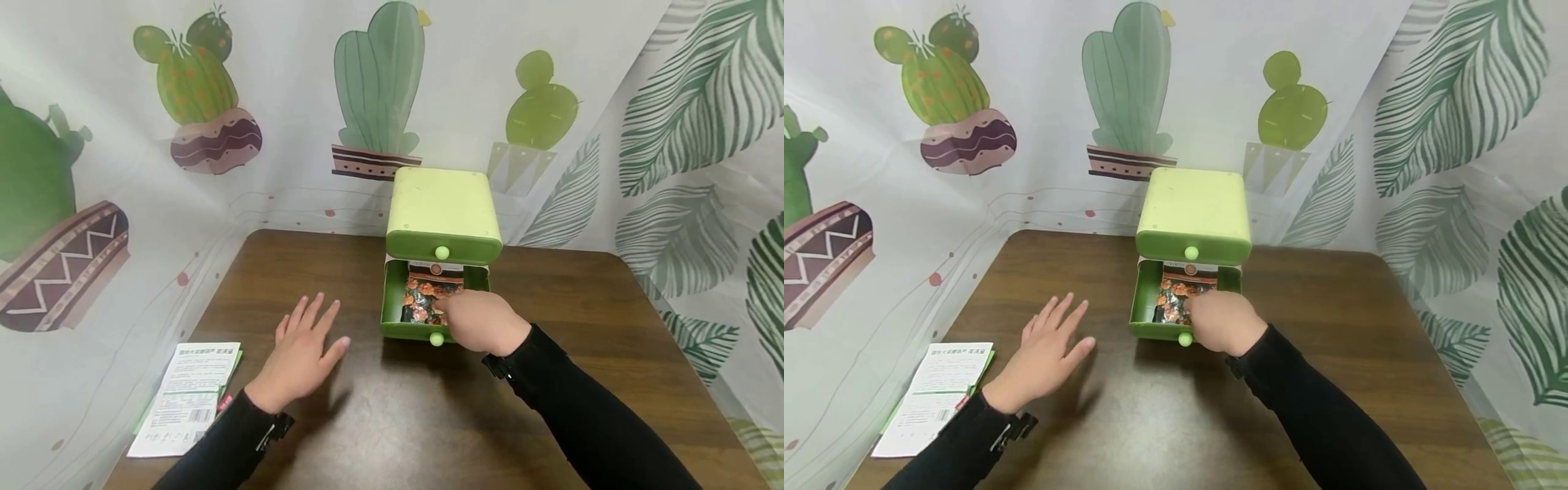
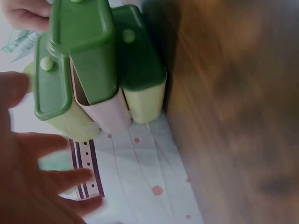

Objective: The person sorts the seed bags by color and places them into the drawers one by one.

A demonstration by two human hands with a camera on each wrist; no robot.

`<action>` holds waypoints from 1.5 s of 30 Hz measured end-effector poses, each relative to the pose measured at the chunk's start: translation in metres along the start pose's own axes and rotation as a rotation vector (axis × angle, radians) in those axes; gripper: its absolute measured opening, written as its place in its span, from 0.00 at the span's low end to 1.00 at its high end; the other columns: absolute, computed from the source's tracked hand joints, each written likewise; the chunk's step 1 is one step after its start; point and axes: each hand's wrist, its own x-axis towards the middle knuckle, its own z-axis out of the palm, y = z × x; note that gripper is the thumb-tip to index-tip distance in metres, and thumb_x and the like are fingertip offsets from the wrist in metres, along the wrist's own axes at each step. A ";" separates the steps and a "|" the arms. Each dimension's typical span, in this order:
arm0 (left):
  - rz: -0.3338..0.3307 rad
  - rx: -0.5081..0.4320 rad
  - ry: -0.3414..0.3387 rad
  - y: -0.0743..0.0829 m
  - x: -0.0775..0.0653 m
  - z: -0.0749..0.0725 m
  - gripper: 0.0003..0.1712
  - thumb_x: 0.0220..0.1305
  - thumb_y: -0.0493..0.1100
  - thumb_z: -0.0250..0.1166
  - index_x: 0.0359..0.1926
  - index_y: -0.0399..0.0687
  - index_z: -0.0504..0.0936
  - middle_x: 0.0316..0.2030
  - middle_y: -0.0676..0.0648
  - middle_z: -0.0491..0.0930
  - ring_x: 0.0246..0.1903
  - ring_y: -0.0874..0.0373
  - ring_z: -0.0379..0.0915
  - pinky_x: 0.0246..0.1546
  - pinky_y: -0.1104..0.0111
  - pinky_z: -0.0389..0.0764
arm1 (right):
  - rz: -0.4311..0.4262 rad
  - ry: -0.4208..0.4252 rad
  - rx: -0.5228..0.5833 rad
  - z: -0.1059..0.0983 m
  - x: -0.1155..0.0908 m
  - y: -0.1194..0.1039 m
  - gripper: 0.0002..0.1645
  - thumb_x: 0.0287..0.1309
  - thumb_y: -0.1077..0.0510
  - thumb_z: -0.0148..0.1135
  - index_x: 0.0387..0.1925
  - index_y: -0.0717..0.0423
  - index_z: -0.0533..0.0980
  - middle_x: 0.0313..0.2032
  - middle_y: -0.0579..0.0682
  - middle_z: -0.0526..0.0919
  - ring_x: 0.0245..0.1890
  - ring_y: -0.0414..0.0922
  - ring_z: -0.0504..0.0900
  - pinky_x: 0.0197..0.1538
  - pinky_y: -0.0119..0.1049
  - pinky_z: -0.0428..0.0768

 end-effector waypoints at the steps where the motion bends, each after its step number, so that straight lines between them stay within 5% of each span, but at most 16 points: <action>1: 0.044 -0.021 0.032 -0.002 0.007 -0.003 0.42 0.74 0.64 0.48 0.78 0.46 0.55 0.76 0.36 0.46 0.74 0.37 0.35 0.65 0.34 0.43 | -0.004 0.053 -0.006 0.000 -0.003 -0.002 0.17 0.67 0.62 0.56 0.55 0.54 0.80 0.42 0.51 0.84 0.39 0.48 0.83 0.32 0.41 0.79; 7: 0.351 -0.159 0.289 -0.007 0.053 -0.021 0.46 0.72 0.72 0.41 0.80 0.52 0.48 0.77 0.37 0.41 0.75 0.38 0.30 0.67 0.36 0.38 | -0.046 0.415 -0.057 0.010 -0.016 -0.012 0.24 0.61 0.57 0.66 0.59 0.58 0.78 0.52 0.59 0.81 0.49 0.55 0.81 0.46 0.50 0.80; 13: 0.632 -0.245 0.570 0.000 0.099 -0.036 0.44 0.71 0.72 0.43 0.80 0.62 0.48 0.76 0.35 0.47 0.74 0.34 0.37 0.68 0.38 0.42 | -0.046 0.650 -0.001 0.028 -0.028 -0.022 0.34 0.57 0.58 0.68 0.65 0.61 0.71 0.61 0.66 0.72 0.58 0.61 0.74 0.54 0.57 0.75; 20: 0.778 -0.311 0.706 0.018 0.133 -0.039 0.45 0.68 0.72 0.45 0.80 0.62 0.49 0.77 0.41 0.46 0.72 0.30 0.41 0.67 0.37 0.40 | -0.072 0.874 0.123 0.056 -0.034 -0.032 0.32 0.54 0.62 0.63 0.62 0.64 0.72 0.53 0.66 0.71 0.45 0.57 0.76 0.46 0.51 0.76; 29: 0.765 -0.319 0.634 0.023 0.165 -0.027 0.45 0.68 0.70 0.48 0.80 0.66 0.46 0.78 0.41 0.42 0.73 0.34 0.37 0.69 0.40 0.40 | -0.020 0.812 0.159 0.088 -0.037 -0.041 0.27 0.54 0.61 0.64 0.58 0.62 0.74 0.37 0.54 0.68 0.21 0.39 0.65 0.23 0.32 0.68; 32: 0.729 -0.318 0.561 0.021 0.173 -0.021 0.45 0.70 0.70 0.45 0.80 0.60 0.48 0.77 0.41 0.44 0.74 0.36 0.38 0.69 0.41 0.41 | 0.041 0.769 0.145 0.097 -0.037 -0.042 0.28 0.55 0.60 0.67 0.59 0.59 0.74 0.35 0.51 0.67 0.16 0.35 0.57 0.17 0.28 0.61; 37: 0.641 -0.306 0.394 0.018 0.187 -0.012 0.49 0.70 0.74 0.40 0.77 0.44 0.54 0.76 0.42 0.50 0.75 0.43 0.39 0.71 0.46 0.42 | 0.121 0.696 0.104 0.105 -0.035 -0.042 0.31 0.57 0.56 0.69 0.62 0.55 0.74 0.35 0.53 0.74 0.12 0.35 0.58 0.14 0.30 0.60; 45: 0.537 -0.317 0.218 0.012 0.195 0.003 0.39 0.77 0.65 0.39 0.70 0.42 0.71 0.73 0.42 0.59 0.74 0.43 0.46 0.72 0.57 0.45 | 0.128 0.667 0.081 0.109 -0.031 -0.041 0.24 0.56 0.56 0.70 0.55 0.55 0.76 0.32 0.54 0.80 0.12 0.41 0.67 0.14 0.34 0.63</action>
